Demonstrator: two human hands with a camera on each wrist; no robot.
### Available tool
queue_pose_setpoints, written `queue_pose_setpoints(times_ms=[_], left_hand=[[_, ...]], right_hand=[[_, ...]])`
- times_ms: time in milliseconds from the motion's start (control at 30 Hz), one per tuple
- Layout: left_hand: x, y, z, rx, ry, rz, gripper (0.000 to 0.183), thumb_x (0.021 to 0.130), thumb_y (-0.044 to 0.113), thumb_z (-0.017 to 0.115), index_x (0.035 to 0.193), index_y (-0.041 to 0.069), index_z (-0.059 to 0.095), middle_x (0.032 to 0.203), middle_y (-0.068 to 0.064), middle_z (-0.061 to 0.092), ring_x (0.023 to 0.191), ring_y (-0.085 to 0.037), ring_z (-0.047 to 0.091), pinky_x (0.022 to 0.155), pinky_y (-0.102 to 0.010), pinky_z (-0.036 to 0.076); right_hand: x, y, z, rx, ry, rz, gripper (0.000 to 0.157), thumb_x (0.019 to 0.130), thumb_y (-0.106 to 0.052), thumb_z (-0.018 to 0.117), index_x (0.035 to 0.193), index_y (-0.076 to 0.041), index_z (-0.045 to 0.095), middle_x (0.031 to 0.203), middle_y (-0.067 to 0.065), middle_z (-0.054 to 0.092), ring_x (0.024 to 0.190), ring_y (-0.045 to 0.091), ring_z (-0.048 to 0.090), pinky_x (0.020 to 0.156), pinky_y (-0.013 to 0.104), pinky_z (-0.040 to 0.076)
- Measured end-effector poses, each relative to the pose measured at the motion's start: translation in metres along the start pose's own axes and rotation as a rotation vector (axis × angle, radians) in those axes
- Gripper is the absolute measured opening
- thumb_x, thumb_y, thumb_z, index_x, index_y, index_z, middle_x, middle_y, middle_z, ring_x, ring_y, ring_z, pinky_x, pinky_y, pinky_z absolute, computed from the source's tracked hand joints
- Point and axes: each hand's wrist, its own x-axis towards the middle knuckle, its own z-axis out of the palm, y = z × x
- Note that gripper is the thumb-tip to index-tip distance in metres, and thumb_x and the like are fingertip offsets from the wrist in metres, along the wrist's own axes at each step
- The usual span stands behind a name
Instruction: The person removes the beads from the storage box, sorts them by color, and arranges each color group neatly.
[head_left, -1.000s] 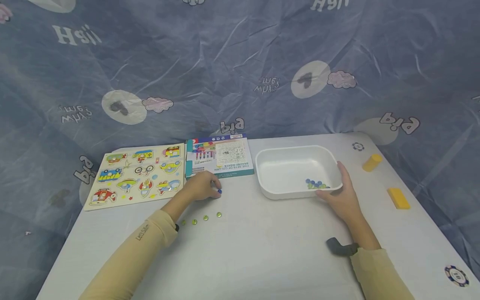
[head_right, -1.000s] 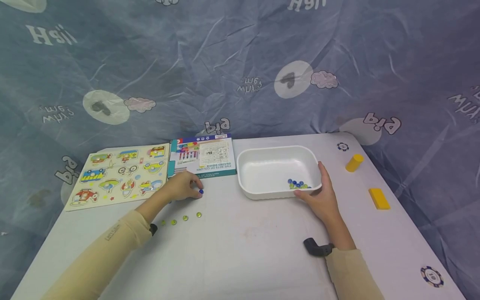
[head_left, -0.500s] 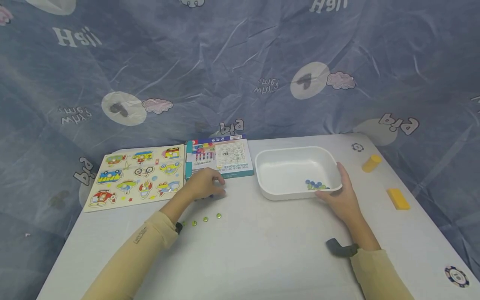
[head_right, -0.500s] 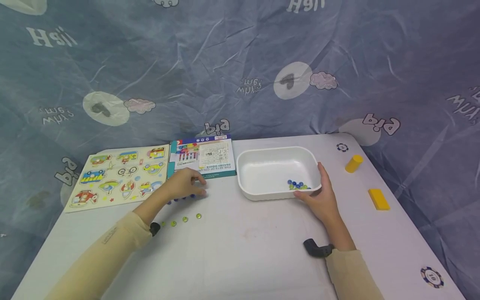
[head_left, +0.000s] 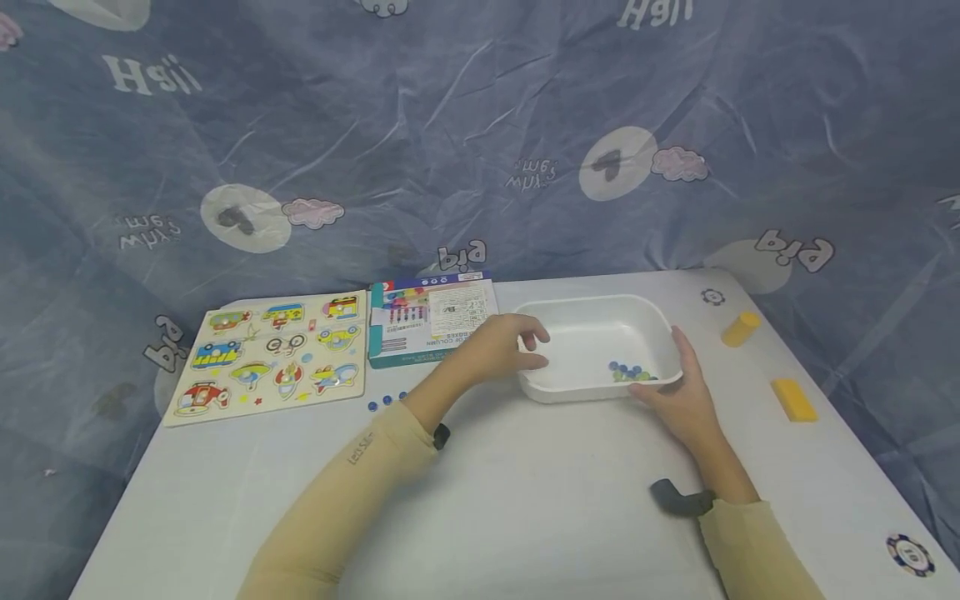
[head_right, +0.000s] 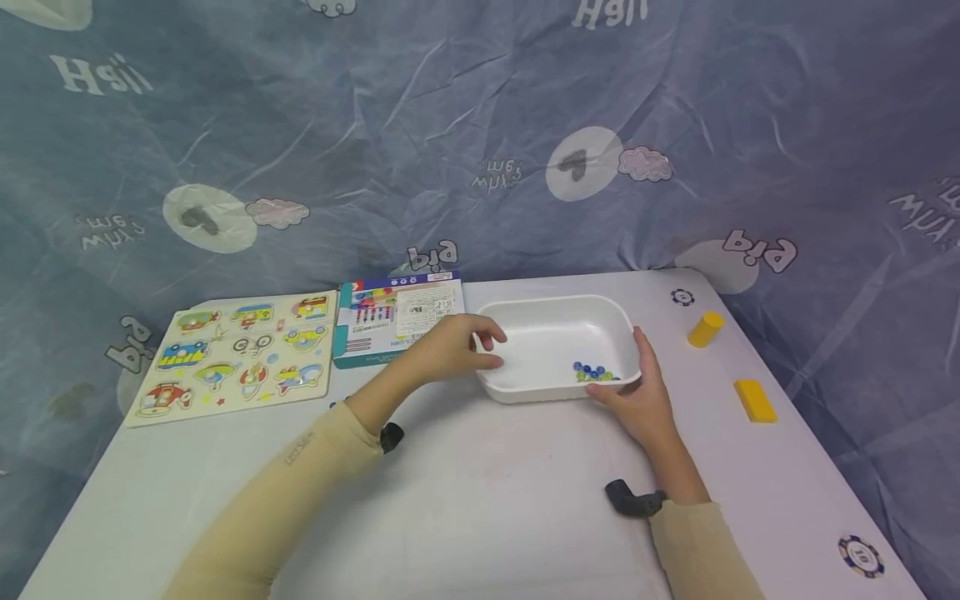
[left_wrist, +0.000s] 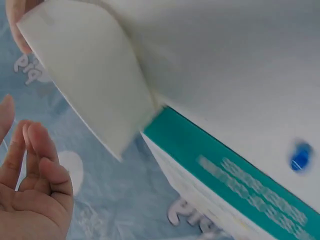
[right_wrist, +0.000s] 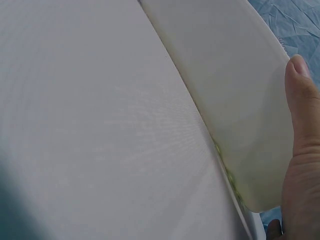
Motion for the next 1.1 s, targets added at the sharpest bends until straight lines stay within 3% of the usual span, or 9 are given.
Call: queue_pose_setpoints(times_ms=[233, 433, 667, 900, 1100], left_hand=[[0.042, 0.024, 0.032, -0.018, -0.111, -0.001, 0.043, 0.08, 0.026, 0.075, 0.12, 0.017, 0.061, 0.107, -0.003, 0.066, 0.093, -0.011, 0.058, 0.084, -0.025, 0.048], [0.067, 0.032, 0.057, -0.01, -0.153, -0.1, 0.053, 0.076, 0.028, 0.078, 0.123, 0.019, 0.057, 0.109, 0.002, 0.066, 0.1, -0.011, 0.06, 0.091, -0.028, 0.049], [0.078, 0.035, 0.077, -0.048, -0.177, -0.203, 0.054, 0.074, 0.029, 0.079, 0.123, 0.022, 0.058, 0.108, 0.005, 0.067, 0.109, -0.014, 0.059, 0.101, -0.037, 0.045], [0.085, 0.03, 0.091, -0.16, -0.172, -0.206, 0.037, 0.075, 0.023, 0.076, 0.111, 0.023, 0.066, 0.114, 0.006, 0.066, 0.112, -0.015, 0.057, 0.1, -0.04, 0.044], [0.089, 0.025, 0.1, -0.204, -0.143, -0.184, 0.028, 0.075, 0.022, 0.076, 0.102, 0.021, 0.07, 0.106, 0.007, 0.069, 0.107, -0.014, 0.06, 0.098, -0.038, 0.046]], right_hand=[[0.001, 0.0, 0.0, -0.016, -0.002, 0.015, 0.111, 0.073, -0.039, 0.079, 0.149, -0.042, -0.002, 0.16, -0.002, 0.005, 0.146, 0.036, 0.009, 0.113, 0.061, 0.009], [0.001, 0.001, -0.001, -0.025, -0.001, 0.014, 0.11, 0.073, -0.04, 0.079, 0.148, -0.044, -0.002, 0.16, -0.002, 0.005, 0.146, 0.035, 0.009, 0.114, 0.061, 0.01], [0.001, 0.002, -0.002, -0.022, -0.007, 0.02, 0.113, 0.071, -0.04, 0.081, 0.148, -0.044, -0.002, 0.16, -0.003, 0.005, 0.147, 0.034, 0.009, 0.114, 0.059, 0.01], [0.002, 0.003, -0.003, -0.009, -0.009, 0.015, 0.113, 0.07, -0.039, 0.082, 0.148, -0.045, 0.0, 0.16, -0.007, 0.005, 0.147, 0.032, 0.008, 0.115, 0.059, 0.01], [0.002, 0.004, -0.002, -0.008, -0.011, 0.011, 0.114, 0.071, -0.038, 0.082, 0.149, -0.043, 0.0, 0.16, -0.006, 0.005, 0.147, 0.032, 0.008, 0.114, 0.059, 0.01]])
